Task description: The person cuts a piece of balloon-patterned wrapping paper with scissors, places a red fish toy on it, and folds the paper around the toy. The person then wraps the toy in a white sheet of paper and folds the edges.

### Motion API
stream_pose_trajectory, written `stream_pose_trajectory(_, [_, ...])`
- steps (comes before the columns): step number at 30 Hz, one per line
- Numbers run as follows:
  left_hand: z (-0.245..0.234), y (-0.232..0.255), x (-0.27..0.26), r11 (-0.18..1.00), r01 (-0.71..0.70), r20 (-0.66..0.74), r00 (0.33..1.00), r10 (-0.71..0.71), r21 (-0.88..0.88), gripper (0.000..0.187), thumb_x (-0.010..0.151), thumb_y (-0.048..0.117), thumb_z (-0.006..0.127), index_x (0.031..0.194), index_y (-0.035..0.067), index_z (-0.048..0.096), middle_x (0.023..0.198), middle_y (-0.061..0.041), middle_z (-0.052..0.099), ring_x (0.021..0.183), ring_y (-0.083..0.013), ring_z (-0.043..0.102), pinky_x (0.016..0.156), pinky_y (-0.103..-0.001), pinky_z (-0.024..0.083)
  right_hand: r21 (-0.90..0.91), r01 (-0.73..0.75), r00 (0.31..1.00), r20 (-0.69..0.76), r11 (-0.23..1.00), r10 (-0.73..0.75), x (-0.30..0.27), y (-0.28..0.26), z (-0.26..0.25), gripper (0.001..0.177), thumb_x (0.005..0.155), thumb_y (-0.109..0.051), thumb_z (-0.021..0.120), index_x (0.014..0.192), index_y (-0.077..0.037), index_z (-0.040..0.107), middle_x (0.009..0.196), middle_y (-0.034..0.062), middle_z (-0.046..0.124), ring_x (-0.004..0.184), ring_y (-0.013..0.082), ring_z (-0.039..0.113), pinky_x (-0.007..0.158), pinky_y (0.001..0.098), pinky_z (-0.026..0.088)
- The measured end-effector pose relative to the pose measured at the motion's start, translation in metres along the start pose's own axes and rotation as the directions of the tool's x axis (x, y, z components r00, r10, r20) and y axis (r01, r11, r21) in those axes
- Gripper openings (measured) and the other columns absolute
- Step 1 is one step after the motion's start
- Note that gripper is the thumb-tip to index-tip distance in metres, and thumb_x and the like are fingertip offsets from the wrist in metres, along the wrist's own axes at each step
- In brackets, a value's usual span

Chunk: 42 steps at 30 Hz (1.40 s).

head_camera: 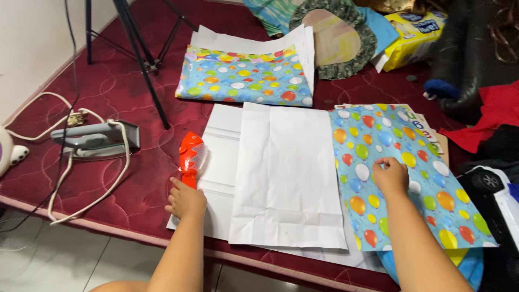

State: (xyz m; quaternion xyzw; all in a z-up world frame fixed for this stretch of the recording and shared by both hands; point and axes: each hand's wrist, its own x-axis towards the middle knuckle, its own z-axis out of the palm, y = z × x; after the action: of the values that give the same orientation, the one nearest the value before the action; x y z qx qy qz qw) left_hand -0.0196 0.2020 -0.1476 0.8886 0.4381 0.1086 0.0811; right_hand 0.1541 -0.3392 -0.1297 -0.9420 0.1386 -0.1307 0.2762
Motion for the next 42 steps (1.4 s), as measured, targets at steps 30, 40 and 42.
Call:
stream_pose_trajectory(30, [-0.029, 0.114, -0.114, 0.394, -0.797, 0.461, 0.166, 0.872, -0.458, 0.119, 0.057, 0.053, 0.092, 0.155, 0.014, 0.035, 0.156, -0.021, 0.033, 0.146, -0.0410, 0.030, 0.112, -0.061, 0.030, 0.549, -0.489, 0.667, 0.736, 0.678, -0.116, -0.094, -0.163, 0.069, 0.092, 0.079, 0.001, 0.071, 0.156, -0.022, 0.026, 0.134, 0.0156, 0.059, 0.113, 0.0278, 0.067, 0.095, 0.0446, 0.057])
stream_pose_trajectory(40, [0.012, 0.079, -0.086, 0.515, -0.809, 0.405, 0.386, 0.829, -0.282, 0.134, 0.055, 0.079, 0.085, 0.159, 0.020, 0.026, 0.167, -0.025, 0.009, 0.154, -0.0449, 0.002, 0.116, -0.072, 0.007, 0.369, -0.240, 0.671, 0.731, 0.898, -0.121, -0.084, -0.133, 0.079, 0.099, 0.077, -0.006, 0.077, 0.161, -0.024, 0.027, 0.145, 0.0106, 0.058, 0.136, 0.0232, 0.051, 0.112, 0.0386, 0.043])
stream_pose_trajectory(42, [0.021, 0.079, -0.082, 0.606, -0.758, 0.229, 0.562, 0.794, -0.240, 0.131, 0.059, 0.083, 0.082, 0.159, 0.017, 0.028, 0.166, -0.027, 0.010, 0.154, -0.0455, 0.003, 0.115, -0.072, 0.009, 0.351, -0.231, 0.672, 0.732, 0.908, -0.112, -0.085, -0.135, 0.079, 0.103, 0.072, -0.008, 0.081, 0.160, -0.024, 0.029, 0.143, 0.0110, 0.059, 0.137, 0.0236, 0.052, 0.111, 0.0378, 0.044])
